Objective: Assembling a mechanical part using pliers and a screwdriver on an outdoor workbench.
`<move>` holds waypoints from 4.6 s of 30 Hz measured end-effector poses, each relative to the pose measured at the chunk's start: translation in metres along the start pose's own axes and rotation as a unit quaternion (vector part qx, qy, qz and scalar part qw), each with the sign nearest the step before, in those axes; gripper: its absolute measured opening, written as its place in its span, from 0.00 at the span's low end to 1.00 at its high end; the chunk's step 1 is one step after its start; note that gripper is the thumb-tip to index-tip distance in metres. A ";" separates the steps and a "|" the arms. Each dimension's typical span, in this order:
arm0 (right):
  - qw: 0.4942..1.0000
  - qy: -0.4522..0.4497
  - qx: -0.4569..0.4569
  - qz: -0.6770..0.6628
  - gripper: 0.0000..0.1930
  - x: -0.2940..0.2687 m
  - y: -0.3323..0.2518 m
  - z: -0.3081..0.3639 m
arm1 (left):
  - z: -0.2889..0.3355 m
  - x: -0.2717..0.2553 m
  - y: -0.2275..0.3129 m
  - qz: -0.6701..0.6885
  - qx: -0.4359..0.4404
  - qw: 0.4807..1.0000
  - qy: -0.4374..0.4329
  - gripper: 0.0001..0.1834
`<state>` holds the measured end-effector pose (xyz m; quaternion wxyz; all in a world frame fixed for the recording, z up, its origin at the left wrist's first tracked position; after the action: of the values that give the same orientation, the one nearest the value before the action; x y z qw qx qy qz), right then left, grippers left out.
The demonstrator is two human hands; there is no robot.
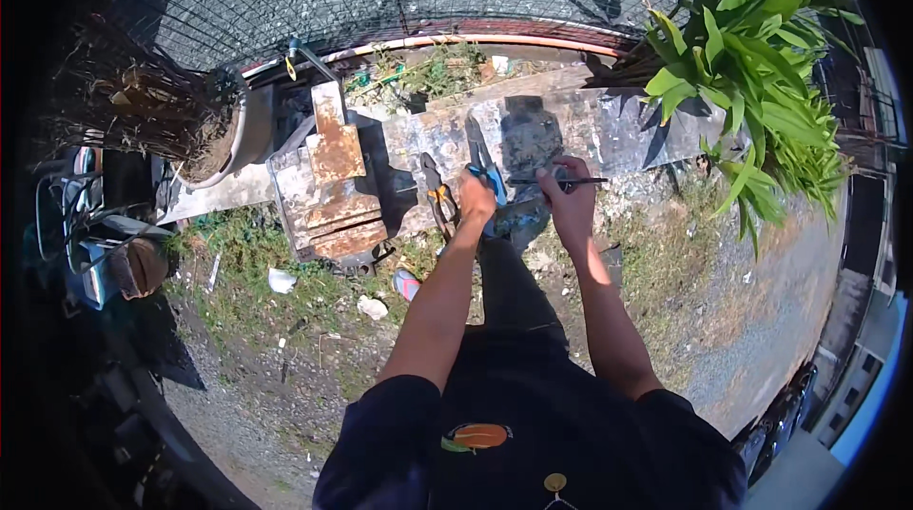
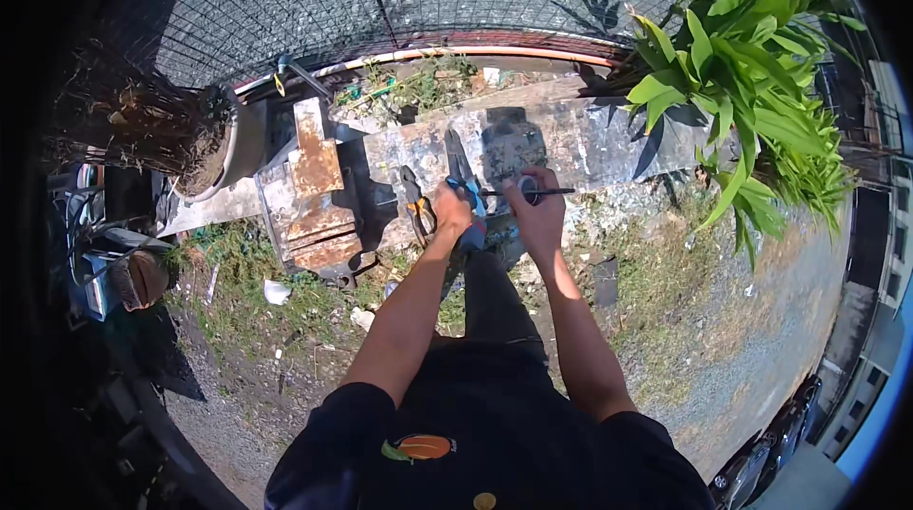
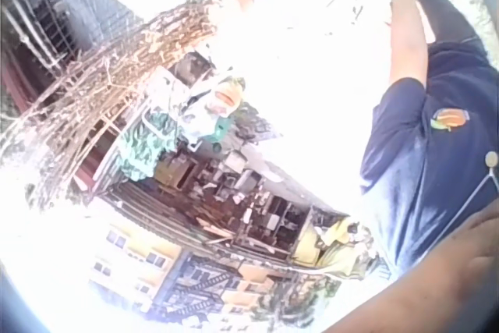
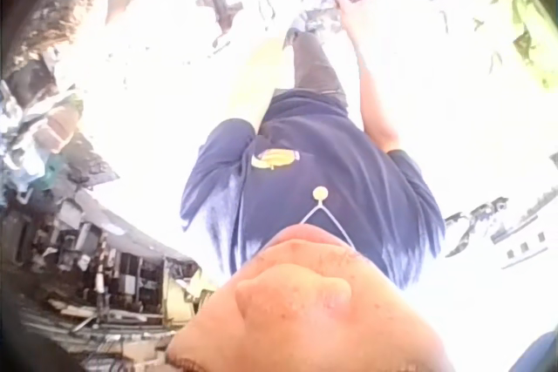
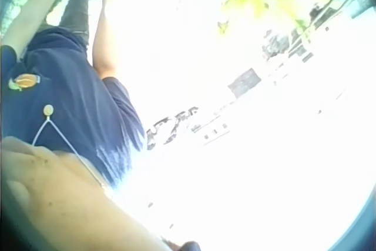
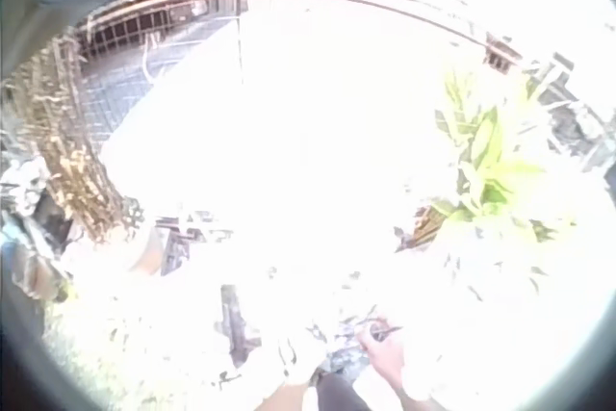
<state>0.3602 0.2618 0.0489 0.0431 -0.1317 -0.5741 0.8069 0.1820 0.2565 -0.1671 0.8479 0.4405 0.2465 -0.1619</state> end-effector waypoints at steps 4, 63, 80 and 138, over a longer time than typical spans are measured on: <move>1.000 -0.024 0.003 0.018 0.15 0.012 0.015 -0.027 | 0.025 -0.020 0.010 0.014 0.059 0.997 0.045 0.12; 0.971 -0.134 -0.014 -0.200 0.15 0.149 0.105 0.205 | 0.223 -0.241 -0.012 0.423 0.003 0.866 -0.266 0.11; 0.944 -0.216 -0.046 0.244 0.20 0.110 0.057 0.199 | 0.130 -0.252 -0.168 0.549 -0.191 0.805 -0.116 0.20; 0.929 -0.337 0.147 0.042 0.18 0.142 -0.048 0.129 | 0.079 -0.206 -0.298 -0.111 0.112 0.946 0.283 0.17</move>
<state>0.1860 0.1913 0.1107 -0.1676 0.1319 -0.4234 0.8805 -0.1131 0.0367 -0.2117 0.6652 0.5303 0.5038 -0.1499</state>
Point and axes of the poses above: each hand's wrist, its own z-axis away from the middle knuckle, its own x-axis out of the palm, y = z × x, the point moved 8 cm from there along -z, towards the middle knuckle, and after that the axes turned 1 degree about -x, right-handed, at the moved point
